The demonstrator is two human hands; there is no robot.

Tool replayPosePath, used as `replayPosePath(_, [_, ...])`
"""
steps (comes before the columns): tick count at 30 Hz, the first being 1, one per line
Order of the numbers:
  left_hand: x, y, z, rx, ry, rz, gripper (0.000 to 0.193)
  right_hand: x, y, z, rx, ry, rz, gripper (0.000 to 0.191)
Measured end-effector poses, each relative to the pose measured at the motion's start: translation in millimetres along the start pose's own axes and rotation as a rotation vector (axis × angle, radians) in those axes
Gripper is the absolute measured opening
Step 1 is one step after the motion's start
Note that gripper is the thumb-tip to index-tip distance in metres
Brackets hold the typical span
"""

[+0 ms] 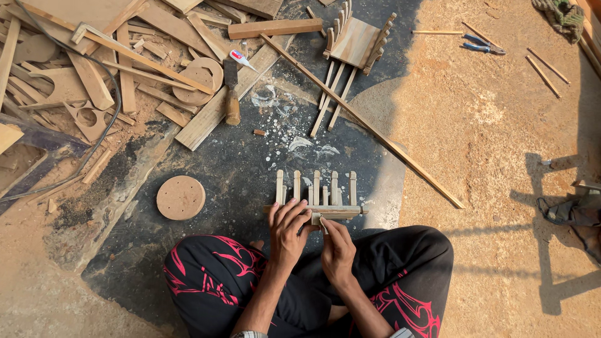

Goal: The person sits on the floor and assembles a small wooden rack by fitting vertical dowels into horizontal supports. They repeatedly adjust and align the pieces by hand, occasionally turning the assembly to check fit.

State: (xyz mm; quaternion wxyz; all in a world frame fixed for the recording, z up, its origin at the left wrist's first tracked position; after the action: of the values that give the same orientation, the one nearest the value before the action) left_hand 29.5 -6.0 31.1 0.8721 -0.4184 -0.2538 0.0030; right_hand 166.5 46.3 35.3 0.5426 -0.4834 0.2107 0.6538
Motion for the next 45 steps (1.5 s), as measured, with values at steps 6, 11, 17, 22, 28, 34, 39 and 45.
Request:
replayPosePath(6, [-3,6,-3,-0.006,-0.019,-0.008,0.032,6,3,4,-0.037,0.067,0.023,0.041])
replayPosePath(11, [-4,9,-2,0.005,-0.006,0.007,0.033,4,1,4,-0.036,0.056,0.062,0.04])
replayPosePath(17, [-3,2,-1,-0.006,-0.004,0.011,0.032,4,3,6,-0.048,0.126,0.024,0.038])
replayPosePath(22, [-1,-1,-1,-0.005,0.01,-0.004,0.035,-2,3,12,-0.049,0.157,0.051,0.031])
replayPosePath(28, [-1,0,-1,-0.016,-0.002,0.03,0.036,4,2,13,-0.11,0.165,0.01,0.026])
replayPosePath(34, [-1,-1,3,-0.025,0.039,0.024,0.038,13,4,24,-0.208,0.31,-0.052,0.019])
replayPosePath(39, [-1,-1,0,-0.004,0.038,0.033,0.034,-15,-6,14,-0.027,0.027,0.006,0.031])
replayPosePath(45, [-4,1,1,0.004,0.043,0.024,0.037,-2,10,23,-0.161,0.322,-0.089,0.023])
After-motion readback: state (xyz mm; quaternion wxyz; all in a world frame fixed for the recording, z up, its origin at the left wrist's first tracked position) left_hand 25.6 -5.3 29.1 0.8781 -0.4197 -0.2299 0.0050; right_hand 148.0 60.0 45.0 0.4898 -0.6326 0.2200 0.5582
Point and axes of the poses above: each hand's wrist, its own z-axis towards the middle knuckle, its own y-axis out of the palm, x = y × z, the point moved 2 cm from there along z, towards the middle knuckle, and after that the axes turned 14 degrees about z, right-handed, at the moved point
